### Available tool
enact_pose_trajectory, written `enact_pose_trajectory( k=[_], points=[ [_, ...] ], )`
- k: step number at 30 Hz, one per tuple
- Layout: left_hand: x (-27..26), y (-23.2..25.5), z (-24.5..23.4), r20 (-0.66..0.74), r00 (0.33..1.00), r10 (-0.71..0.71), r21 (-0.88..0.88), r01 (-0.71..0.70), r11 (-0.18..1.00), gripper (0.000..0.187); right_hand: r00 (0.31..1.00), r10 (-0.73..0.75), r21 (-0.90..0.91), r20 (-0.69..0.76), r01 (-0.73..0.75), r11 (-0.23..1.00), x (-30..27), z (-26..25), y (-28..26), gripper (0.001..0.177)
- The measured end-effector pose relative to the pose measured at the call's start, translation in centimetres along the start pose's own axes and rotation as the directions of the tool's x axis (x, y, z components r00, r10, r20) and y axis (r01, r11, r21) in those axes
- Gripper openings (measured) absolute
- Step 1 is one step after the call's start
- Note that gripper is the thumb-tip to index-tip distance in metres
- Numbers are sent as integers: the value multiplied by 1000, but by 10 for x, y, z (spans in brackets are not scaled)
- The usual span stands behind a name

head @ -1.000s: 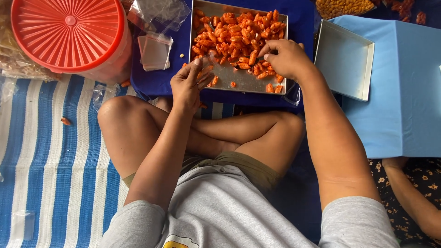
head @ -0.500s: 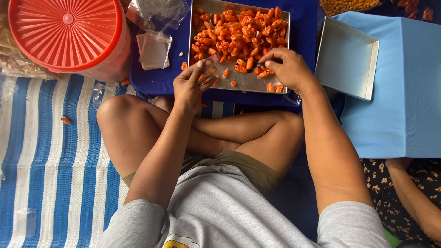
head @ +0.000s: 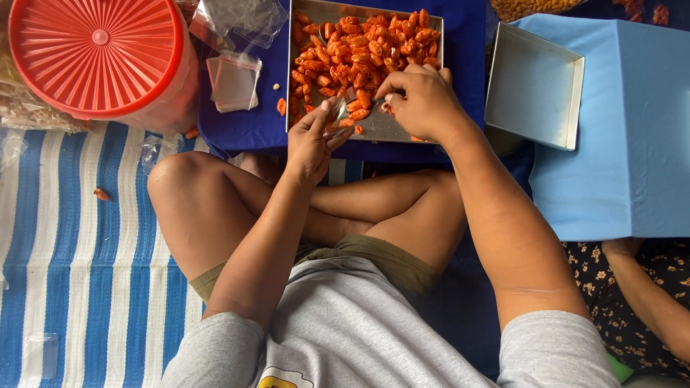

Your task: A person sitting on the floor packs small orange snacks into clear plastic bags using a spoon and their hands.

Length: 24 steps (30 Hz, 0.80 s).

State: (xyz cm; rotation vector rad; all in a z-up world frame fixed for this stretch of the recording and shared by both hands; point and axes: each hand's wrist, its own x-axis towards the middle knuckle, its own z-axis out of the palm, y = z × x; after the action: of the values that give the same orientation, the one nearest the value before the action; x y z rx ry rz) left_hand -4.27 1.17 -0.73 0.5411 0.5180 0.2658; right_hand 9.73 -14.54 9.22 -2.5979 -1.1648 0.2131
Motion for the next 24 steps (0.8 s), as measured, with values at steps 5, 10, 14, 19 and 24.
enact_pose_trajectory(
  k=[5,10,14,19,24],
  points=[
    [1,-8,-1,92,996,-2,-49,6,999,50,964,-183,-168,-191,152,974,-4,-1,-9,12],
    [0,-6,6,117,991,72,-144,-55,988,58,857,-333,-297,-392,224,928,-12,-17,-25,16],
    [4,-7,7,144,982,123,-218,-90,972,56,767,-405,-380,-498,227,897,-17,-32,-42,21],
    [8,-14,11,96,988,121,-312,-86,946,50,797,-339,-402,-499,134,906,-14,-24,-41,15],
    [1,-11,17,57,994,98,-310,-76,948,54,877,-111,-127,-467,57,990,-15,-1,-30,11]
  ],
)
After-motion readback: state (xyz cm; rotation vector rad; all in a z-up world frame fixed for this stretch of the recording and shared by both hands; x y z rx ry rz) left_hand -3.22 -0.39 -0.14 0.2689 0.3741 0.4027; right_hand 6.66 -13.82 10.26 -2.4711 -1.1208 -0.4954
